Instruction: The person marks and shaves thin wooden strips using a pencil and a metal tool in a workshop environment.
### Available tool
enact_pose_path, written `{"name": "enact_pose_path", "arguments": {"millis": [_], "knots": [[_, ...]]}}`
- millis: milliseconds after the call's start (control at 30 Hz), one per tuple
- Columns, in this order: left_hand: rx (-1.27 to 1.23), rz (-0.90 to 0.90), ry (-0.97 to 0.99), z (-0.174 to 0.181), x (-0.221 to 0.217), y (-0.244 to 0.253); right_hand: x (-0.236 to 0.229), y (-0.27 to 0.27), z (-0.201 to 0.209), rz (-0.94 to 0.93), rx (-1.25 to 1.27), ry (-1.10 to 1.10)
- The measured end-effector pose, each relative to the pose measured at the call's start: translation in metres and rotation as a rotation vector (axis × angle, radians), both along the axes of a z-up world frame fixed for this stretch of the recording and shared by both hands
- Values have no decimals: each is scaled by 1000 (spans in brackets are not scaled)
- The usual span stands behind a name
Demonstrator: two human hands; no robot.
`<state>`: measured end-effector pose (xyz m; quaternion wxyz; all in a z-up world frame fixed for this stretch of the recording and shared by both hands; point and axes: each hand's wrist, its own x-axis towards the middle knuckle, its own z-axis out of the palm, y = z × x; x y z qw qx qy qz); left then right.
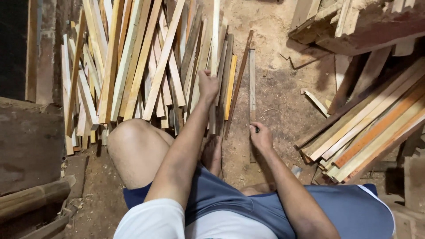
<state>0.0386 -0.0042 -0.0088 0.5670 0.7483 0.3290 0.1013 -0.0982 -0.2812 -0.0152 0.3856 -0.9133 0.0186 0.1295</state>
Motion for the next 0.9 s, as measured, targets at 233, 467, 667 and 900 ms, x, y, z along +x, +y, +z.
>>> {"name": "enact_pose_path", "arguments": {"millis": [233,467,667,900], "knots": [[-173,4,-256,93,-25,-50,-18,0,-18,-4,-217,117],[-470,-67,-289,127,-57,-64,-24,-12,-42,59,-367,390],[-550,-291,-218,104,-61,-46,-16,-14,-18,-189,-85,295],[-706,-543,-162,118,-63,-45,-12,-6,86,-402,469,144]]}}
